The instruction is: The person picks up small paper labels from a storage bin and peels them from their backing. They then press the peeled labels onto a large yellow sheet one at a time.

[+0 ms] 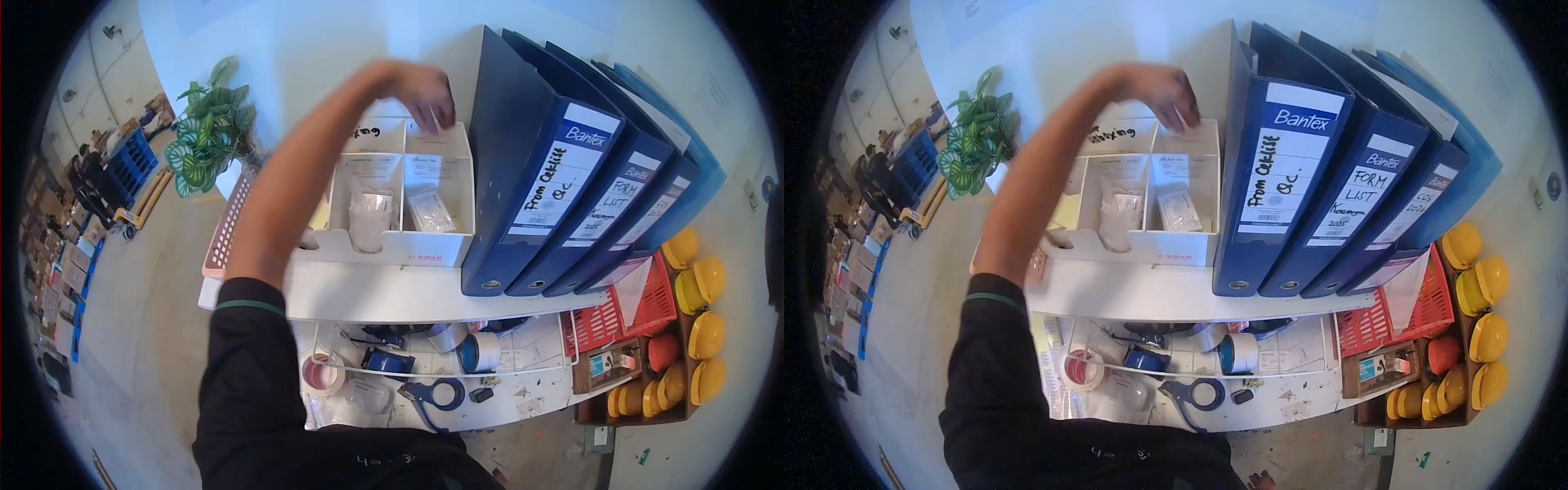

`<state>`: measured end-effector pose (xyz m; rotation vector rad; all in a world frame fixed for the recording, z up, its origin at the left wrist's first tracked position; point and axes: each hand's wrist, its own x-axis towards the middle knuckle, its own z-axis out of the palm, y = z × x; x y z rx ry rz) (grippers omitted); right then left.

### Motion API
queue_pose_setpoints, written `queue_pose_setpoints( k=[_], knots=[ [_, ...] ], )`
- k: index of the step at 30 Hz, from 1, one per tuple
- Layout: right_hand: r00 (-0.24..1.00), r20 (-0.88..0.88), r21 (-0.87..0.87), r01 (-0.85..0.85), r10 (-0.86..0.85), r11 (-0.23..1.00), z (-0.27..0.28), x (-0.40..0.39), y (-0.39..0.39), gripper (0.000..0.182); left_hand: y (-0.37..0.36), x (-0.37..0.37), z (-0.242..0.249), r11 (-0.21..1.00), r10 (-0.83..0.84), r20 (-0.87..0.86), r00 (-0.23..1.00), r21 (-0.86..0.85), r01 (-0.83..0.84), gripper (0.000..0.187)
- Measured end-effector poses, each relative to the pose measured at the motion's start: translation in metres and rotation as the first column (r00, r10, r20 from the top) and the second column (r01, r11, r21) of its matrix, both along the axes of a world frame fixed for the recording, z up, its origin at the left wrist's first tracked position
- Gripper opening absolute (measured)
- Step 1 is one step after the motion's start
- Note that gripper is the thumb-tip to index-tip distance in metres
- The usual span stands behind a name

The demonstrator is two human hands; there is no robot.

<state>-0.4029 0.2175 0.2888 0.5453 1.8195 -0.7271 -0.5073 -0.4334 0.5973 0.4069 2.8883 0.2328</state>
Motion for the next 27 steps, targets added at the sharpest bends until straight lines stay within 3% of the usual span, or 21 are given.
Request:
queue_pose_setpoints(
  k=[1,2,3,6,10,12,14,17,20,22,27],
  knots=[
    [1.000,0.001,0.007,0.000,0.000,1.000,-0.007,-0.001,0.003,0.042,0.011,0.033,0.028,0.810,0.345,0.174,0.922,0.442,-0.386,0.049],
    [1.000,0.004,0.013,-0.003,0.003,1.000,-0.014,-0.002,0.005,0.042,0.026,0.053,0.046,0.742,0.539,0.133,0.832,0.394,-0.543,0.046],
    [1.000,0.009,0.019,-0.011,0.011,1.000,-0.023,-0.002,0.008,0.042,0.045,0.076,0.062,0.724,0.632,0.062,0.773,0.307,-0.617,0.041],
    [0.999,0.022,0.040,-0.047,0.046,0.998,-0.043,-0.004,0.015,0.042,0.062,0.135,0.086,0.663,0.737,-0.079,0.671,0.275,-0.696,0.038],
    [0.997,0.013,0.065,-0.081,0.080,0.995,-0.063,-0.012,0.025,0.042,0.080,0.188,0.115,0.575,0.798,0.094,0.596,0.181,-0.798,0.050],
    [0.997,0.001,0.075,-0.083,0.083,0.994,-0.073,-0.016,0.031,0.042,0.091,0.205,0.111,0.487,0.861,0.060,0.505,0.191,-0.852,0.048],
    [0.996,-0.014,0.083,-0.082,0.084,0.993,-0.083,-0.021,0.036,0.042,0.075,0.214,0.101,0.476,0.867,0.078,0.493,0.170,-0.863,0.048],
    [0.996,-0.033,0.090,-0.084,0.087,0.992,-0.099,-0.029,0.041,0.042,0.053,0.225,0.080,0.430,0.902,-0.075,0.425,0.242,-0.870,0.038],
    [0.995,-0.046,0.093,-0.087,0.091,0.992,-0.116,-0.034,0.044,0.042,0.049,0.226,0.082,0.457,0.885,-0.015,0.466,0.229,-0.860,0.039],
    [0.995,-0.051,0.097,-0.085,0.090,0.992,-0.128,-0.036,0.046,0.042,0.050,0.222,0.088,0.457,0.860,0.159,0.485,0.181,-0.871,0.050],
    [0.994,-0.080,0.106,-0.064,0.073,0.992,-0.155,-0.046,0.055,0.043,0.053,0.216,0.067,0.474,0.874,0.005,0.487,0.217,-0.853,0.039]
  ],
)
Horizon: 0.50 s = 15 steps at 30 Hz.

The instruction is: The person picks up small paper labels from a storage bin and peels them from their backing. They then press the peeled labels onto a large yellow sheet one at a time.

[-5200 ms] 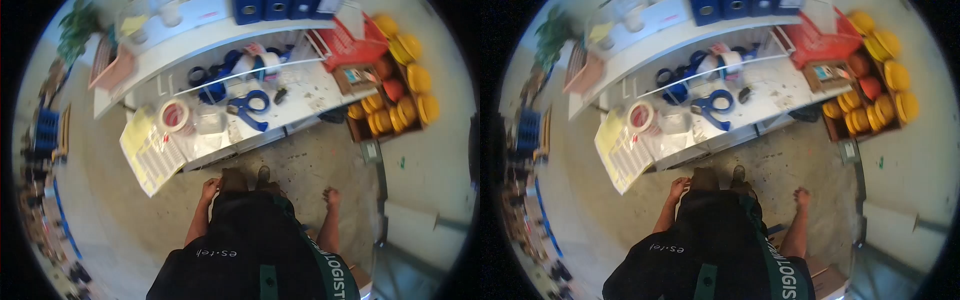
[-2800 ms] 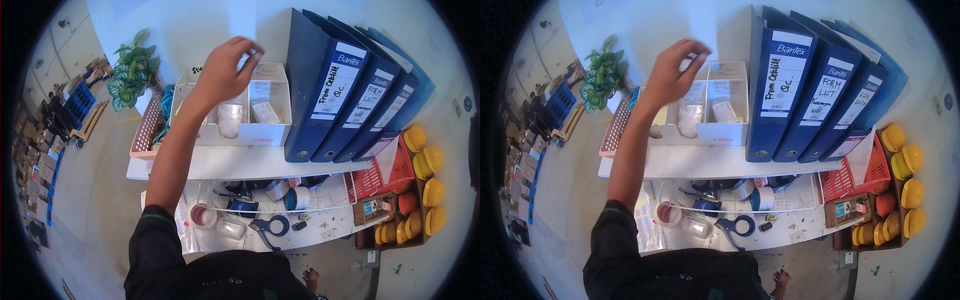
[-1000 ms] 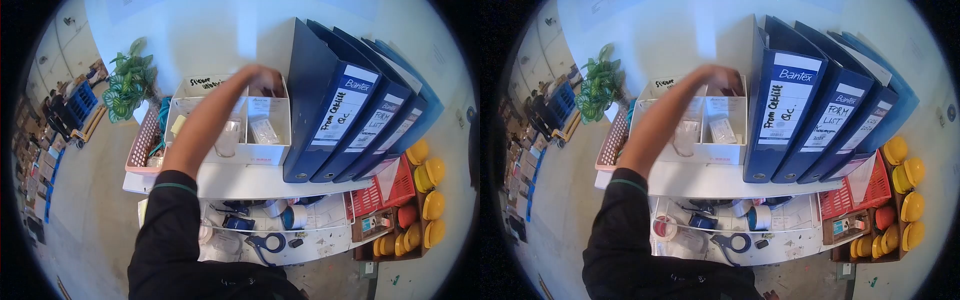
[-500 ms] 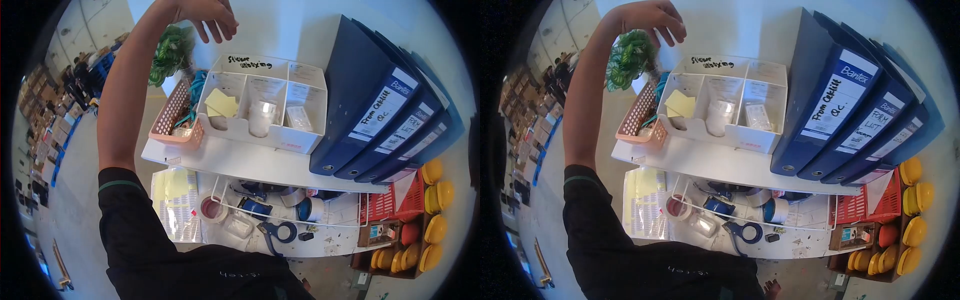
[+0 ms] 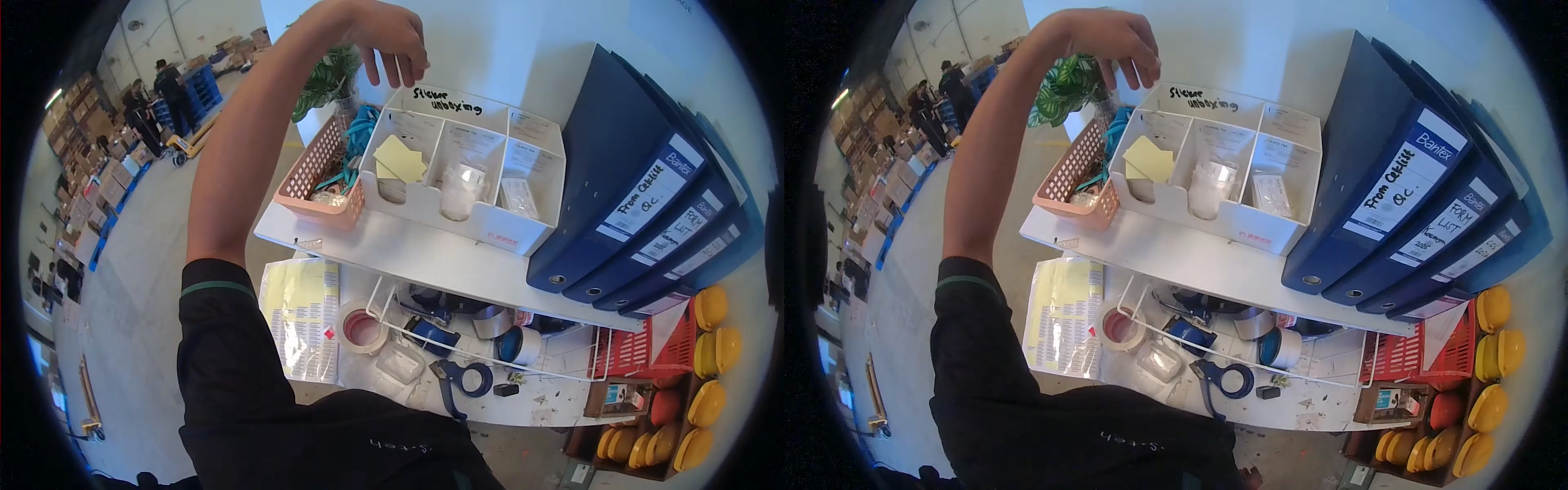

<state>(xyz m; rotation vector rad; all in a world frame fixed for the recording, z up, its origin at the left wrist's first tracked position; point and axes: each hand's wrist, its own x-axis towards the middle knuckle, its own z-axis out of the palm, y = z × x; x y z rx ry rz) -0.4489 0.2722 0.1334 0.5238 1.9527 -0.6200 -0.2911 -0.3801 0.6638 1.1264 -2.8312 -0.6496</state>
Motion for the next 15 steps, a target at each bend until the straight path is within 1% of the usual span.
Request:
queue_pose_setpoints(
  k=[2,3,4,5,7,10,12,13,15],
  knots=[
    [1.000,-0.014,0.004,0.011,-0.011,1.000,-0.009,-0.005,0.005,0.043,-0.012,-0.005,-0.014,0.994,-0.103,0.119,0.988,0.042,0.098,0.038],
    [1.000,-0.020,0.008,0.017,-0.017,1.000,-0.014,-0.008,0.009,0.043,-0.016,-0.007,-0.028,0.994,-0.101,0.118,0.988,0.044,0.096,0.038],
    [0.999,-0.027,0.013,0.023,-0.023,1.000,-0.019,-0.010,0.013,0.043,-0.021,-0.010,-0.046,0.975,-0.189,0.281,0.941,-0.061,0.214,0.041],
    [0.999,-0.033,0.015,0.032,-0.031,0.999,-0.025,-0.012,0.017,0.043,-0.026,-0.012,-0.065,0.928,-0.249,0.445,0.860,-0.145,0.344,0.045],
    [0.998,-0.044,0.012,0.053,-0.052,0.999,-0.036,-0.014,0.020,0.043,-0.024,-0.011,-0.106,0.867,-0.260,0.593,0.762,-0.204,0.454,0.055],
    [0.995,-0.051,-0.001,0.091,-0.091,0.996,-0.057,-0.012,0.021,0.043,-0.003,-0.002,-0.141,0.889,-0.221,0.646,0.730,-0.174,0.424,0.052],
    [0.992,-0.054,-0.010,0.116,-0.116,0.993,-0.071,-0.009,0.019,0.043,-0.004,0.005,-0.155,0.879,-0.162,0.531,0.832,-0.305,0.366,0.044],
    [0.990,-0.055,-0.011,0.126,-0.127,0.992,-0.077,-0.008,0.019,0.043,-0.006,0.007,-0.158,0.878,-0.163,0.534,0.829,-0.306,0.369,0.044],
    [0.988,-0.060,-0.006,0.143,-0.143,0.990,-0.088,-0.006,0.024,0.043,-0.008,0.012,-0.163,0.863,-0.197,0.443,0.874,-0.345,0.370,0.033]
  ],
)
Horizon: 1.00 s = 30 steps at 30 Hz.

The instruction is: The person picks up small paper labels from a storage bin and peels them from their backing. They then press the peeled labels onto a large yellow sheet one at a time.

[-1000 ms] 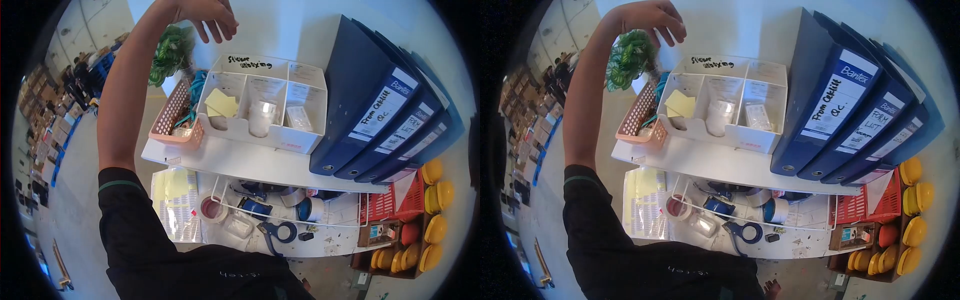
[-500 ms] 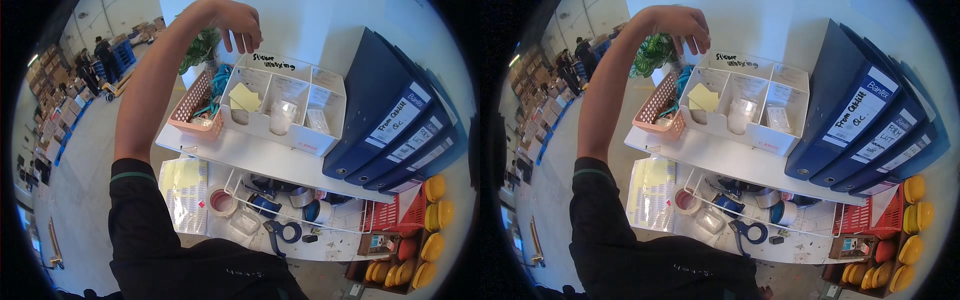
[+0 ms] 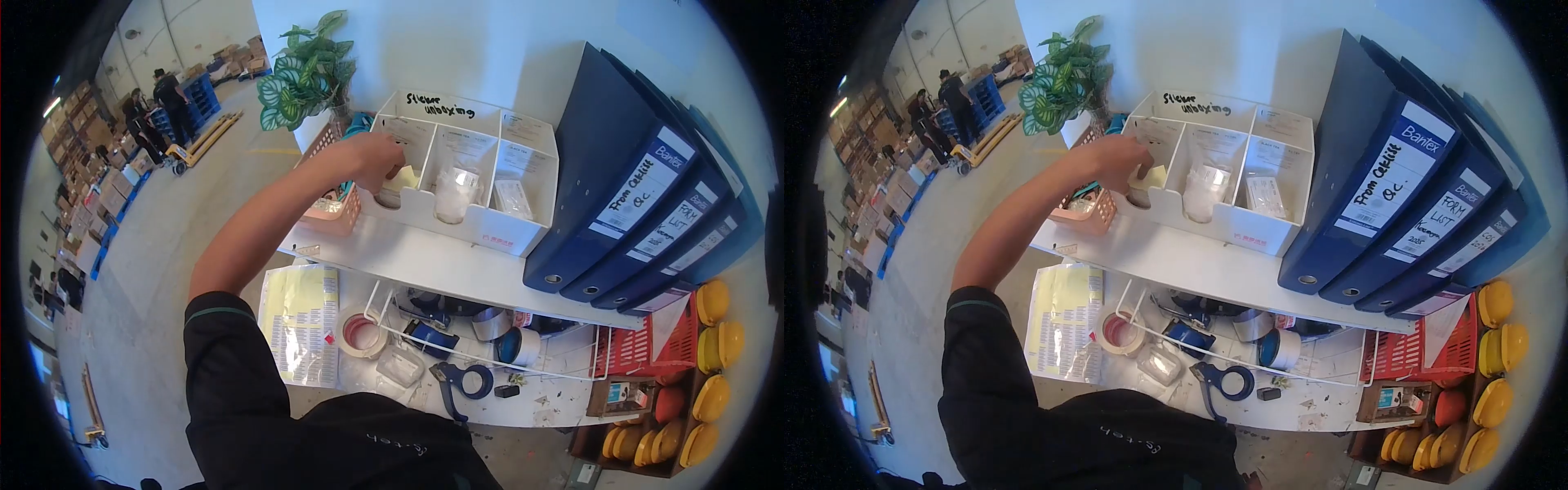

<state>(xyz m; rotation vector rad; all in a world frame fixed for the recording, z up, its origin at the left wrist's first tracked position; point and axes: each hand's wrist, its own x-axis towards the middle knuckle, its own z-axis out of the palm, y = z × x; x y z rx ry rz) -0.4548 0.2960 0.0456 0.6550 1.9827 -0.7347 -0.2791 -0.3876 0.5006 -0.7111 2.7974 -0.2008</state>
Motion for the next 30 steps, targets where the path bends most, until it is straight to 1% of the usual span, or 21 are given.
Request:
queue_pose_setpoints(
  k=[1,3,4,6,7,9,13,15,19,21,22,24,25,26,28,29,30],
  knots=[
    [1.000,-0.003,0.005,0.006,-0.006,1.000,-0.005,0.000,0.004,0.043,0.001,0.000,0.001,1.000,0.003,0.001,1.000,0.004,-0.003,0.033],
    [1.000,-0.012,0.020,0.014,-0.014,1.000,-0.012,-0.003,0.012,0.044,0.003,-0.002,0.004,0.994,0.097,-0.023,0.995,0.045,-0.096,0.024],
    [1.000,-0.018,0.026,0.019,-0.018,0.999,-0.016,-0.005,0.017,0.044,0.000,0.000,0.003,0.994,0.101,-0.024,0.995,0.051,-0.100,0.024],
    [0.999,-0.032,0.033,0.031,-0.030,0.999,-0.024,-0.010,0.023,0.044,-0.009,0.004,0.005,0.994,0.041,-0.152,0.988,0.102,-0.026,0.015],
    [0.999,-0.040,0.035,0.038,-0.037,0.999,-0.029,-0.013,0.025,0.044,-0.009,0.006,0.008,0.994,0.042,-0.154,0.987,0.103,-0.027,0.015],
    [0.997,-0.052,0.034,0.054,-0.052,0.998,-0.039,-0.017,0.026,0.044,-0.005,0.009,0.019,0.998,0.034,-0.214,0.976,0.050,-0.023,0.011],
    [0.995,-0.067,0.038,0.079,-0.076,0.996,-0.059,-0.019,0.030,0.044,0.005,0.021,0.016,0.998,0.038,-0.206,0.978,0.048,-0.028,0.010],
    [0.994,-0.072,0.043,0.088,-0.085,0.995,-0.069,-0.019,0.033,0.044,0.002,0.026,0.005,0.997,0.037,-0.220,0.975,0.067,-0.022,0.014],
    [0.990,-0.093,0.056,0.109,-0.104,0.992,-0.082,-0.023,0.041,0.044,0.000,0.028,0.007,0.996,0.041,-0.243,0.969,0.084,-0.021,0.017],
    [0.987,-0.106,0.060,0.128,-0.121,0.990,-0.086,-0.025,0.045,0.044,-0.010,0.029,0.004,1.000,0.018,-0.528,0.849,0.021,-0.008,0.023],
    [0.985,-0.111,0.060,0.138,-0.131,0.989,-0.089,-0.024,0.045,0.044,-0.012,0.031,0.008,1.000,0.016,-0.528,0.849,0.021,-0.006,0.023],
    [0.981,-0.119,0.058,0.161,-0.153,0.985,-0.095,-0.021,0.045,0.045,-0.009,0.035,0.023,0.954,0.102,-0.731,0.674,0.265,0.143,0.030],
    [0.979,-0.122,0.055,0.171,-0.164,0.984,-0.099,-0.019,0.043,0.045,-0.003,0.037,0.027,0.926,0.178,-0.753,0.634,0.346,0.150,0.033],
    [0.977,-0.125,0.052,0.182,-0.174,0.982,-0.103,-0.018,0.041,0.045,0.001,0.037,0.029,0.927,0.174,-0.753,0.635,0.342,0.152,0.033],
    [0.972,-0.132,0.043,0.200,-0.193,0.979,-0.110,-0.016,0.035,0.045,0.010,0.038,0.031,0.840,0.350,-0.735,0.581,0.520,0.152,0.035],
    [0.970,-0.136,0.040,0.209,-0.202,0.977,-0.113,-0.015,0.032,0.045,0.015,0.039,0.032,0.842,0.346,-0.736,0.581,0.517,0.152,0.035],
    [0.968,-0.139,0.037,0.217,-0.210,0.975,-0.117,-0.014,0.031,0.045,0.021,0.040,0.034,0.798,0.395,-0.715,0.577,0.578,0.170,0.036]
  ],
)
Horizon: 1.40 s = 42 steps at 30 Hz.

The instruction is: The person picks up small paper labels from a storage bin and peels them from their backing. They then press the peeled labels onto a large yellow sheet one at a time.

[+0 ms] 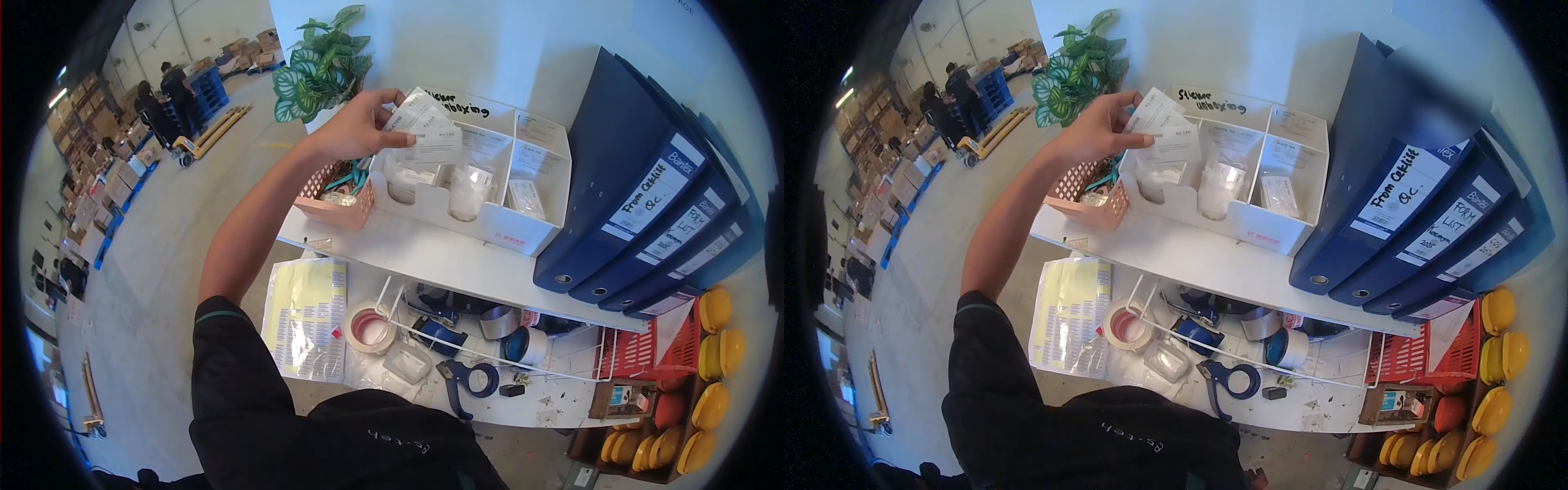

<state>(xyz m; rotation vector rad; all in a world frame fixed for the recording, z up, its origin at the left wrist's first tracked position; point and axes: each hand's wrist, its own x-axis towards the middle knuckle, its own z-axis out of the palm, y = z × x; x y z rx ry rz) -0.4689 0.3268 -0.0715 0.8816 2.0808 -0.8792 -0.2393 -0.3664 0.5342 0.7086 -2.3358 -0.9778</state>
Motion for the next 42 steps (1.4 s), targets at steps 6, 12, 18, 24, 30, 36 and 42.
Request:
queue_pose_setpoints(
  k=[6,12,18,24,30,36,42],
  knots=[
    [0.998,-0.022,0.015,0.064,-0.063,0.998,-0.013,0.013,0.007,0.045,0.051,0.007,-0.010,0.961,0.024,-0.181,0.983,0.276,0.028,0.049],
    [0.992,-0.070,0.103,0.108,-0.101,0.989,0.048,0.020,0.041,0.045,0.098,0.019,-0.047,0.833,0.141,-0.291,0.946,0.552,0.046,0.056],
    [0.786,-0.611,-0.286,-0.332,0.096,0.899,0.230,-0.039,0.038,0.032,0.150,0.030,-0.087,0.711,0.098,-0.324,0.941,0.685,0.162,0.063],
    [0.397,-0.897,-0.231,-0.797,0.194,0.558,0.422,-0.005,-0.149,0.044,0.200,0.026,-0.108,0.651,-0.076,-0.386,0.919,0.679,0.339,0.029],
    [0.604,-0.778,-0.605,-0.795,0.175,0.053,0.453,0.094,-0.299,0.046,0.250,0.033,-0.145,0.627,-0.028,-0.421,0.906,0.699,0.344,0.026],
    [0.665,-0.691,-0.682,-0.730,0.283,0.048,0.438,0.124,-0.328,0.018,0.258,0.079,-0.161,0.431,0.221,-0.361,0.906,0.869,0.241,0.032],
    [0.620,-0.709,-0.651,-0.759,0.336,0.028,0.437,0.141,-0.339,0.019,0.254,0.100,-0.171,0.493,0.142,-0.364,0.921,0.833,0.253,0.026]
  ],
)
